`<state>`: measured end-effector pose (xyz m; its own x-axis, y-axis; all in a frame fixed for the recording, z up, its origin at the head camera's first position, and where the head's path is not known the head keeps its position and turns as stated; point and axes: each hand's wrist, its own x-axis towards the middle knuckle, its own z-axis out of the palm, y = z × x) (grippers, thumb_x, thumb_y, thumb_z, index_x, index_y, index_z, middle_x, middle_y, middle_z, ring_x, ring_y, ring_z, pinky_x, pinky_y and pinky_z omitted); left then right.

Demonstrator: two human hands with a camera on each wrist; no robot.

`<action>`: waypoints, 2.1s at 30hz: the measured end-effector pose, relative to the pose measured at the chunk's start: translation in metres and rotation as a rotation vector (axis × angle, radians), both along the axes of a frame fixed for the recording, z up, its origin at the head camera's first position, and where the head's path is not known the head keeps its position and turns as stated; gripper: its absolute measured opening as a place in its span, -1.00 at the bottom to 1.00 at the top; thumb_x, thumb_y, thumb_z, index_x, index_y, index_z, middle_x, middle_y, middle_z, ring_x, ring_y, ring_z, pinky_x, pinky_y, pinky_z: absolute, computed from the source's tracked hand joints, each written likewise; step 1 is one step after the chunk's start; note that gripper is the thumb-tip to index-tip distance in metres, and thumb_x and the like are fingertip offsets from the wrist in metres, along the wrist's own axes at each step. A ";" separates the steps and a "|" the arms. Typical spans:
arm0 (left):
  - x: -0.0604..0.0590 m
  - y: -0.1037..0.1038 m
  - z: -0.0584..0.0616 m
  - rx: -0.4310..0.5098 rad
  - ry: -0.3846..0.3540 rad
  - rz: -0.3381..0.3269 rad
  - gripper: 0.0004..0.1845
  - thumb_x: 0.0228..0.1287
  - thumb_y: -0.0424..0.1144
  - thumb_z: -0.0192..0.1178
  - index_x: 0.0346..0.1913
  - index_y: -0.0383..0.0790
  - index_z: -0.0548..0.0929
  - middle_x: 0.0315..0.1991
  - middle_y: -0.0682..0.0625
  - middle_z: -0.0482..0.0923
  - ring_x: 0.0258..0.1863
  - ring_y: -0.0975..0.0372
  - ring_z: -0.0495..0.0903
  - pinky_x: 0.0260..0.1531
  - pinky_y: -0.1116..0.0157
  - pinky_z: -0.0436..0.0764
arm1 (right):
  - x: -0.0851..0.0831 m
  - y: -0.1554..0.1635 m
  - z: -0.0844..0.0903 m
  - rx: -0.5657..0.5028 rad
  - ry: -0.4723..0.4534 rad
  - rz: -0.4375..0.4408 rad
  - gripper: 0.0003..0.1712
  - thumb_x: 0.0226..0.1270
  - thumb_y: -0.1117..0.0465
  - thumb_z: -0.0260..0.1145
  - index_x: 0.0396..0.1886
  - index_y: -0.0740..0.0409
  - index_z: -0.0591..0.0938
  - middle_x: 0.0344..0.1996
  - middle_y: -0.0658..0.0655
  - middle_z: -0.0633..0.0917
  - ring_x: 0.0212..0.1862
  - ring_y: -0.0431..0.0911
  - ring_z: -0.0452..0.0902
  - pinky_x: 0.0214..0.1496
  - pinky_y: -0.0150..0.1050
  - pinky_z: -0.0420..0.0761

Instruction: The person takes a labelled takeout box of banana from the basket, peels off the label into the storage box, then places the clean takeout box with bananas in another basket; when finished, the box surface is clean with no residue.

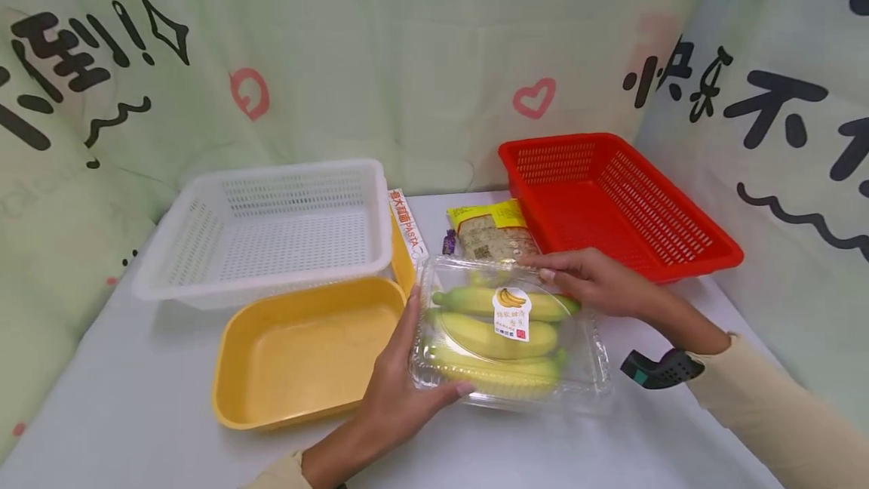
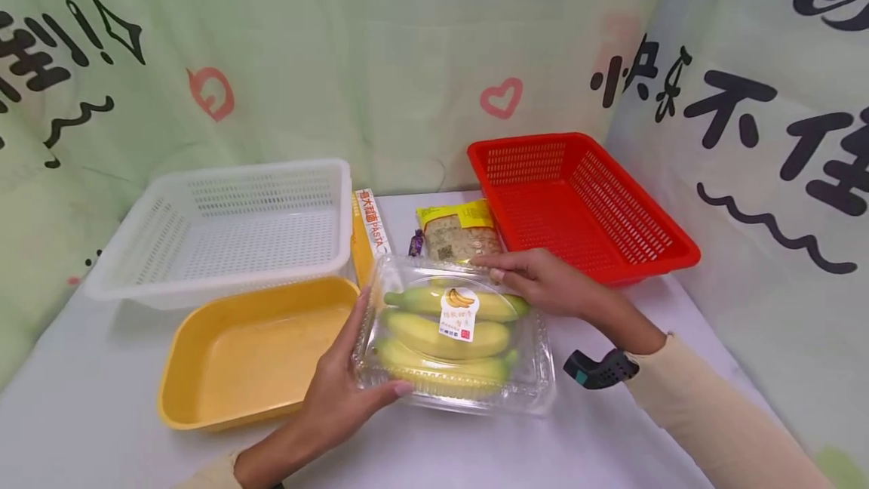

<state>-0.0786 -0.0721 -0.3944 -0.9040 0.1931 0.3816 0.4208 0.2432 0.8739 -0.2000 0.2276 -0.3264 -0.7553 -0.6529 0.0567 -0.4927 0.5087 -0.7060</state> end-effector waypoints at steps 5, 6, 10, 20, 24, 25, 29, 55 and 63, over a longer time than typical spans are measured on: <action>0.002 -0.009 -0.004 0.021 0.021 -0.011 0.26 -0.09 -0.15 0.57 0.56 -0.14 -0.11 0.55 -0.02 -0.12 0.48 0.13 -0.02 0.35 0.21 0.11 | 0.002 -0.010 -0.005 -0.011 0.005 -0.010 -0.56 0.42 0.29 0.21 0.27 0.15 0.55 -0.02 0.08 0.69 -0.16 -0.03 0.51 -0.34 -0.32 0.61; 0.002 -0.011 -0.004 0.025 0.027 -0.013 0.26 -0.10 -0.17 0.58 0.56 -0.15 -0.10 0.55 -0.02 -0.12 0.48 0.13 -0.01 0.34 0.23 0.12 | 0.002 -0.012 -0.006 -0.014 -0.001 -0.013 -0.56 0.42 0.28 0.21 0.27 0.15 0.55 -0.04 0.07 0.69 -0.17 -0.03 0.51 -0.35 -0.32 0.60; 0.002 -0.017 -0.004 0.014 0.038 -0.010 0.27 -0.12 -0.19 0.59 0.56 -0.16 -0.09 0.54 -0.06 -0.09 0.47 0.11 0.02 0.34 0.25 0.14 | 0.003 -0.017 -0.009 -0.023 -0.022 -0.021 -0.58 0.44 0.28 0.20 0.27 0.18 0.55 -0.07 0.09 0.70 -0.22 -0.04 0.52 -0.38 -0.34 0.58; 0.005 -0.021 -0.001 0.010 -0.009 -0.006 0.28 -0.14 -0.18 0.59 0.57 -0.09 -0.08 0.54 0.00 -0.09 0.47 0.15 0.02 0.34 0.26 0.13 | 0.005 -0.020 -0.017 0.011 -0.050 -0.056 -0.58 0.44 0.27 0.20 0.27 0.16 0.56 -0.16 0.08 0.70 -0.38 -0.04 0.46 -0.51 -0.37 0.47; 0.012 -0.019 -0.005 0.020 0.014 0.009 0.25 -0.11 -0.21 0.58 0.56 -0.17 -0.08 0.55 -0.03 -0.14 0.49 0.15 -0.08 0.37 0.32 0.01 | 0.005 -0.024 -0.026 -0.024 -0.068 -0.078 -0.60 0.45 0.27 0.20 0.25 0.15 0.58 -0.05 0.17 0.70 -0.23 -0.01 0.53 -0.43 -0.37 0.51; 0.014 -0.019 -0.006 0.021 0.019 0.017 0.25 -0.11 -0.21 0.57 0.56 -0.18 -0.08 0.55 -0.03 -0.14 0.49 0.15 -0.09 0.37 0.34 -0.01 | 0.005 -0.024 -0.028 -0.031 -0.073 -0.083 -0.60 0.45 0.26 0.20 0.25 0.14 0.58 0.01 0.18 0.68 -0.19 0.00 0.55 -0.39 -0.37 0.55; 0.019 -0.014 -0.011 0.048 0.038 0.029 0.23 -0.10 -0.24 0.57 0.56 -0.17 -0.07 0.55 -0.05 -0.13 0.49 0.14 -0.09 0.36 0.37 0.01 | 0.009 -0.024 -0.035 -0.037 -0.079 -0.095 -0.60 0.46 0.23 0.19 0.25 0.12 0.58 0.06 0.17 0.67 -0.06 0.02 0.60 -0.14 -0.28 0.65; 0.019 0.002 -0.047 0.068 -0.019 0.005 0.21 -0.03 -0.20 0.52 0.56 -0.18 -0.12 0.55 -0.14 -0.16 0.49 0.09 -0.10 0.38 0.36 -0.04 | 0.009 -0.009 -0.043 0.022 -0.071 -0.079 -0.57 0.44 0.22 0.22 0.28 0.07 0.56 0.23 0.14 0.55 0.24 0.18 0.40 0.06 -0.06 0.60; 0.020 0.000 -0.048 0.070 -0.018 0.007 0.23 -0.06 -0.20 0.54 0.56 -0.19 -0.11 0.55 -0.10 -0.16 0.49 0.12 -0.11 0.38 0.38 -0.06 | 0.022 -0.023 -0.013 -0.038 0.097 -0.079 -0.56 0.34 0.36 0.29 0.21 0.10 0.61 0.17 0.10 0.61 0.27 0.06 0.43 0.12 -0.07 0.54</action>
